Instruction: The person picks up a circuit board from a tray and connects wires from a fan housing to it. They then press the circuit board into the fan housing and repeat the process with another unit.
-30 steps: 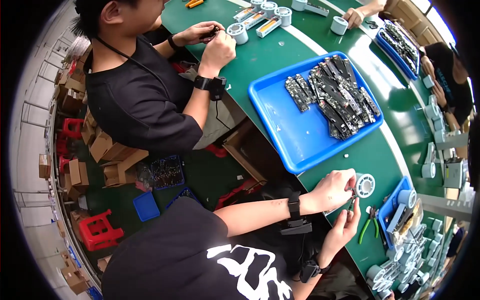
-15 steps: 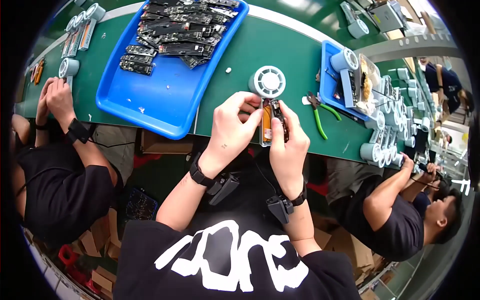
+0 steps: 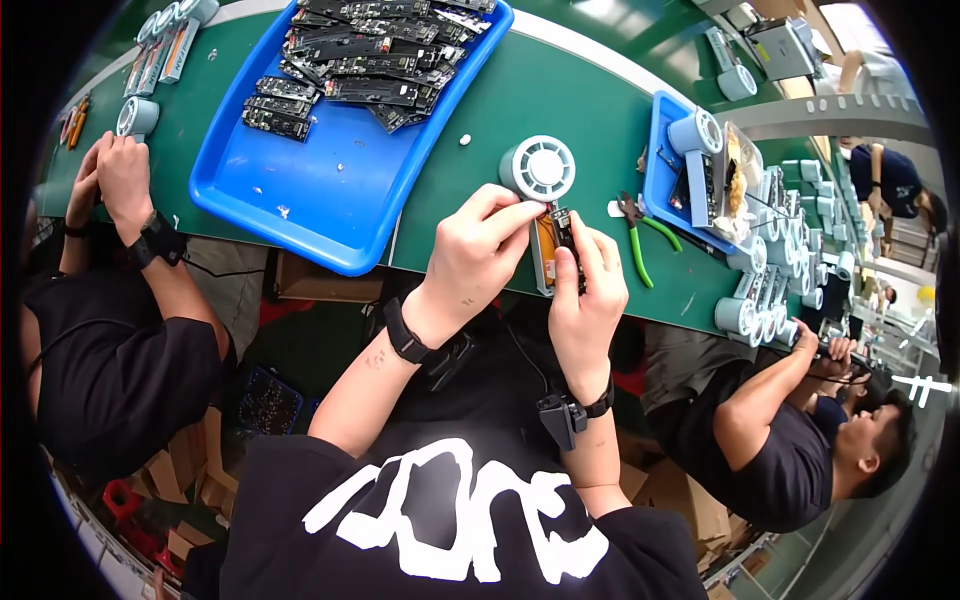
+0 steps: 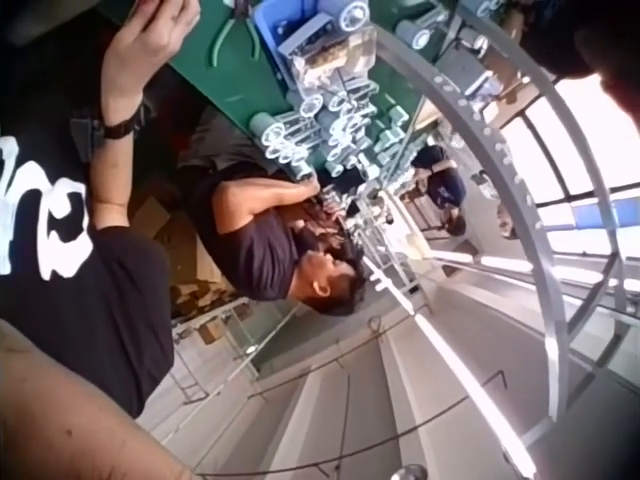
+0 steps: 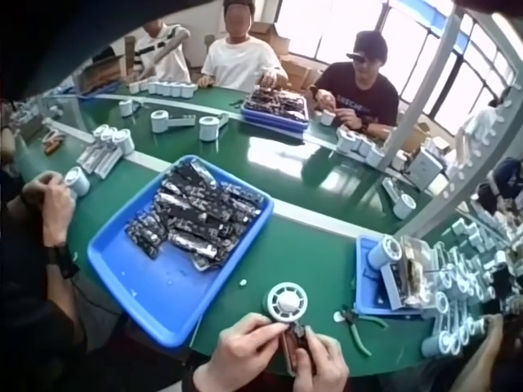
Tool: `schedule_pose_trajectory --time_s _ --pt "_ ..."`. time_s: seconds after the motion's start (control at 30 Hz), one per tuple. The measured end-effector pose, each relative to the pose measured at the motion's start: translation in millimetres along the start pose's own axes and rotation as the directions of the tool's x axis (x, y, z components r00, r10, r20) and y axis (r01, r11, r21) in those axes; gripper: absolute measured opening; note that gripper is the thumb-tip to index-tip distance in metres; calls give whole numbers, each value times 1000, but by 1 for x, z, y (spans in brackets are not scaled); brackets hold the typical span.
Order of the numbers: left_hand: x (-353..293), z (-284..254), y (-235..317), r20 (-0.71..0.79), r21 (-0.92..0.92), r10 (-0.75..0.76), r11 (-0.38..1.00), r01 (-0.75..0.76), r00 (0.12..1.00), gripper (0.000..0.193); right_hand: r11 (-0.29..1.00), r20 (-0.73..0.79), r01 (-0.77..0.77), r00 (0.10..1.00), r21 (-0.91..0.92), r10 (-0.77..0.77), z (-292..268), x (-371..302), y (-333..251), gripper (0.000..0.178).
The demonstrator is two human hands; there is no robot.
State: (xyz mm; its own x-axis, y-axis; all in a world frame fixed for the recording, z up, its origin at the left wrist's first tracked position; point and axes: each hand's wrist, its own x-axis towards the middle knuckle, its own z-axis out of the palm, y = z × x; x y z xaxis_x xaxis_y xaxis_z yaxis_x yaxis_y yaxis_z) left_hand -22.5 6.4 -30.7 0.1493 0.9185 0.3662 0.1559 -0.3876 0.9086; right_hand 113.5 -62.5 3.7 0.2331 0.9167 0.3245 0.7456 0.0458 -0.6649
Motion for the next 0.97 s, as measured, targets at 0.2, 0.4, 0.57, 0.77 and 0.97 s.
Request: schedule_pose_trajectory --time_s 0.2,0.4,0.57,0.77,0.97 --pt "-2 3 -1 20 83 92 992 -93 996 32 999 33 26 999 36 -28 -4 0 7 33" --pt "-4 6 2 43 108 136 984 -140 990 31 997 53 40 998 62 -43 -7 -1 14 36" --pt "0 6 2 119 117 134 982 -148 984 29 997 29 15 999 75 -17 -2 0 11 33" --pt "-6 5 -2 81 115 184 974 -193 979 27 997 -25 -33 999 70 35 12 -5 6 35" --pt "-14 -1 -5 87 5 -80 997 80 993 28 1000 -20 -17 1000 8 18 25 -2 3 37"
